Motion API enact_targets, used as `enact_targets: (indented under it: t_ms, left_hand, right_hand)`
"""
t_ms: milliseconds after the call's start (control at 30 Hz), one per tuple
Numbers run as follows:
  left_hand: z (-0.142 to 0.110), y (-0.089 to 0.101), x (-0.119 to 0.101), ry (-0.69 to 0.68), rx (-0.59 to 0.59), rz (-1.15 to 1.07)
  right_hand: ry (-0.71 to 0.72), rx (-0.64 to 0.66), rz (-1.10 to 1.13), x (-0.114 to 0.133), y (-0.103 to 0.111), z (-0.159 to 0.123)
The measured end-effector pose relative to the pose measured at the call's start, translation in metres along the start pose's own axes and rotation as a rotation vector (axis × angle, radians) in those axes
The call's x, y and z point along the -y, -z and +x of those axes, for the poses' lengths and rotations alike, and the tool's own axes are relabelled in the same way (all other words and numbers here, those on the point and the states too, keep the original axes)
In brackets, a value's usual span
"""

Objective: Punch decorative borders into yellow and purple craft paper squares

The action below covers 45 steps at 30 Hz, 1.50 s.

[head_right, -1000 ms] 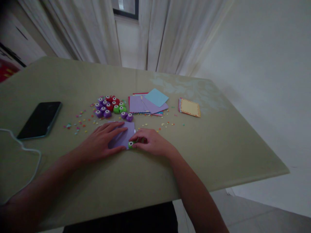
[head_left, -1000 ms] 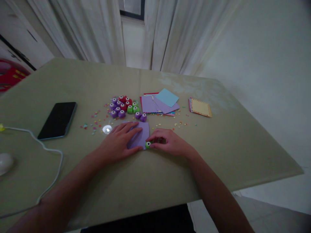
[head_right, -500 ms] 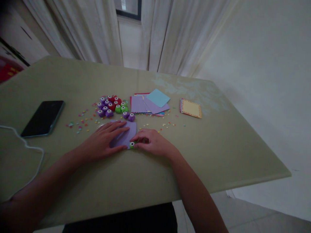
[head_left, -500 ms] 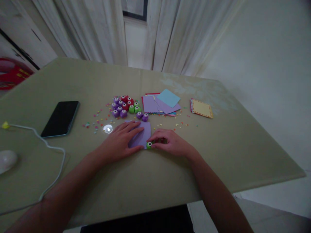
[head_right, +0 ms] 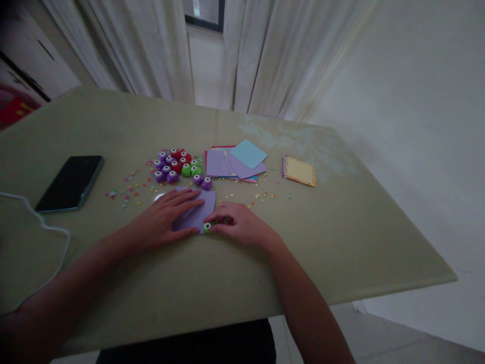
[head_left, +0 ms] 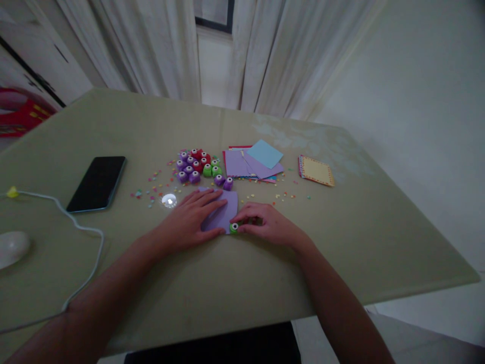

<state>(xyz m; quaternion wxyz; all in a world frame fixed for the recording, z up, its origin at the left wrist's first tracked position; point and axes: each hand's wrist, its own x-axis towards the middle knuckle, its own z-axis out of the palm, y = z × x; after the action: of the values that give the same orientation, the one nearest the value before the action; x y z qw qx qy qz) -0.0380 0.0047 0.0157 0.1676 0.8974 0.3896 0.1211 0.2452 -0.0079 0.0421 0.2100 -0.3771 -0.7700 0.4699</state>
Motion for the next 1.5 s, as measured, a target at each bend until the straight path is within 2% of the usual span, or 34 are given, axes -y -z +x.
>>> enact_targets:
  t_ms: [333,800,1500]
  left_hand:
    - [-0.0004,0.0004,0.0016,-0.01,-0.009,-0.033]
    - [-0.0001,0.0048,-0.0002,-0.008,0.039,-0.006]
    - [-0.0017,-0.001,-0.0011,0.02,-0.029,0.017]
  right_hand:
    - [0.0,0.01,-0.02,-0.0023,0.0001,-0.0007]
    - [0.003,0.003,-0.012,-0.0012,-0.0003,-0.0004]
    - [0.027,-0.013,-0.024,-0.001,-0.0013,-0.0003]
